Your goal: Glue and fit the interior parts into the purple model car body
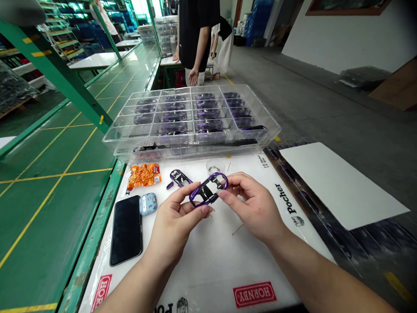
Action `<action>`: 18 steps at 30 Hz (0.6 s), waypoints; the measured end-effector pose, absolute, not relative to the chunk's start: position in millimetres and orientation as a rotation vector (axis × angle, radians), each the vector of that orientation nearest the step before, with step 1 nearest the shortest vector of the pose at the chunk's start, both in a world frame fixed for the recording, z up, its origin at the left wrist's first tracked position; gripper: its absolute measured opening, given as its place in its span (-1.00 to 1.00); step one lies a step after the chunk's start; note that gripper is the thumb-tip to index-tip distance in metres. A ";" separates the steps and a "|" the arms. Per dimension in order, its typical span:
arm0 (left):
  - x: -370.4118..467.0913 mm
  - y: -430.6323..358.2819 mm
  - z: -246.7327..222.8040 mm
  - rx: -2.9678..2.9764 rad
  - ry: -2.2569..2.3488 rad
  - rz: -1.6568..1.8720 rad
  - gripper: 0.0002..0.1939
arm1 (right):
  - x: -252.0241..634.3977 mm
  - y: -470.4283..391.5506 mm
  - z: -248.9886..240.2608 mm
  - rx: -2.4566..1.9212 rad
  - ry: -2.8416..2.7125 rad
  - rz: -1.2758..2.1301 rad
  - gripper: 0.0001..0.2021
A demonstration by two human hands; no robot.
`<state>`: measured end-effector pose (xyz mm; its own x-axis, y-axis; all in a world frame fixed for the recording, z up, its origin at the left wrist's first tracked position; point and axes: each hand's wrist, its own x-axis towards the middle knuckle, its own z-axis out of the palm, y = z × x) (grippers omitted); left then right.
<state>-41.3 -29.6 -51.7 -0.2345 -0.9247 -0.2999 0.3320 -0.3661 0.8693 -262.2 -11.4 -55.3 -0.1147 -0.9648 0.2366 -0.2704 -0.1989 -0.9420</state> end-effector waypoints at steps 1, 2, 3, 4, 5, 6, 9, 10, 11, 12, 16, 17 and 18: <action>-41.0 -30.1 -52.0 1.066 -0.848 -1.756 -0.27 | -262.6 -11.6 -55.0 -1.563 1.426 -1.361 -0.85; -40.7 -30.7 -52.2 1.068 -0.842 -1.763 -0.26 | -262.9 -12.0 -54.8 -1.638 1.452 -1.372 -0.86; -40.3 -31.3 -52.3 1.070 -0.836 -1.770 -0.26 | -263.0 -12.7 -54.6 -1.723 1.476 -1.383 -0.87; -40.0 -31.8 -52.3 1.072 -0.831 -1.775 -0.25 | -263.1 -13.4 -54.7 -1.812 1.495 -1.399 -0.88; -39.7 -32.4 -52.4 1.076 -0.827 -1.779 -0.25 | -263.2 -14.2 -54.9 -1.897 1.507 -1.417 -0.88; -39.4 -32.9 -52.6 1.078 -0.824 -1.783 -0.24 | -263.2 -14.9 -55.3 -1.974 1.513 -1.435 -0.87; -38.3 -34.5 -53.6 1.083 -0.815 -1.802 -0.24 | -263.5 -16.4 -56.7 -2.136 1.520 -1.466 -0.84; -37.9 -35.0 -54.1 1.084 -0.813 -1.814 -0.23 | -263.6 -16.6 -57.0 -2.168 1.526 -1.467 -0.83; -37.4 -35.5 -54.6 1.085 -0.810 -1.827 -0.22 | -263.7 -16.7 -57.0 -2.190 1.530 -1.463 -0.82; -37.0 -36.1 -55.0 1.086 -0.807 -1.837 -0.21 | -263.7 -16.7 -56.9 -2.202 1.534 -1.461 -0.81; -35.7 -37.3 -55.2 1.124 -0.865 -1.841 -0.20 | -263.6 -16.3 -55.4 -2.167 1.527 -1.452 -0.83; -35.6 -37.0 -55.0 1.147 -0.909 -1.825 -0.21 | -263.5 -16.1 -54.9 -2.145 1.525 -1.450 -0.84; -35.6 -36.5 -54.7 1.172 -0.961 -1.798 -0.22 | -263.4 -15.8 -54.4 -2.118 1.528 -1.445 -0.84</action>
